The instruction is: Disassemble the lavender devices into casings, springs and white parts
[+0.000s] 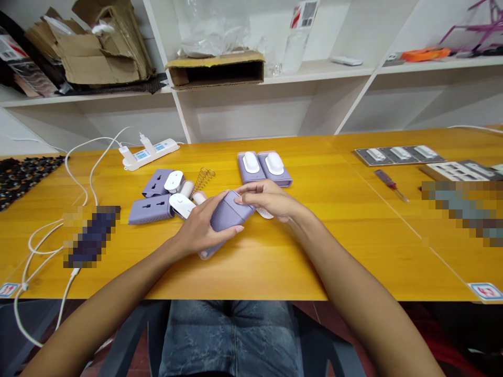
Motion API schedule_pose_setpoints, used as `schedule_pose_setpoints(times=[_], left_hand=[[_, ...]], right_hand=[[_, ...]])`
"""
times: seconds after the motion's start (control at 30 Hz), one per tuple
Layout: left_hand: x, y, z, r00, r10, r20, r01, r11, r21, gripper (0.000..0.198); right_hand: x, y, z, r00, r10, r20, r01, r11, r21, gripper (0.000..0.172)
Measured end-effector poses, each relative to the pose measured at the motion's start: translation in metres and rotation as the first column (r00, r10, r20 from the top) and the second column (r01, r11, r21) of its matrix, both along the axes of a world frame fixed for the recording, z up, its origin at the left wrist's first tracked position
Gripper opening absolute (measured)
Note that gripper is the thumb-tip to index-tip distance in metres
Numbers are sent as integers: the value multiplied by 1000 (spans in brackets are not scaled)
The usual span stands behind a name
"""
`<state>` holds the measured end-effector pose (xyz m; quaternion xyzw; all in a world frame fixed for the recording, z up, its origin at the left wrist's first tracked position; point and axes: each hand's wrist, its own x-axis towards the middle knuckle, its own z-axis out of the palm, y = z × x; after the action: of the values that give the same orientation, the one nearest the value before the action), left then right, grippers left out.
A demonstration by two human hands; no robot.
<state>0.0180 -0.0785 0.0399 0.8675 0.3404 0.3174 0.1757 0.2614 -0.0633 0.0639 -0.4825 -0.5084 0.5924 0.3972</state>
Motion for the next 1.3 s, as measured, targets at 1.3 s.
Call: schedule_pose_setpoints(times=[1.3], left_hand=[[-2,0,1,998,-57,-28,54,995,-78,93]], right_hand=[[0,-4,5,991,87,98,-94,993,70,32]])
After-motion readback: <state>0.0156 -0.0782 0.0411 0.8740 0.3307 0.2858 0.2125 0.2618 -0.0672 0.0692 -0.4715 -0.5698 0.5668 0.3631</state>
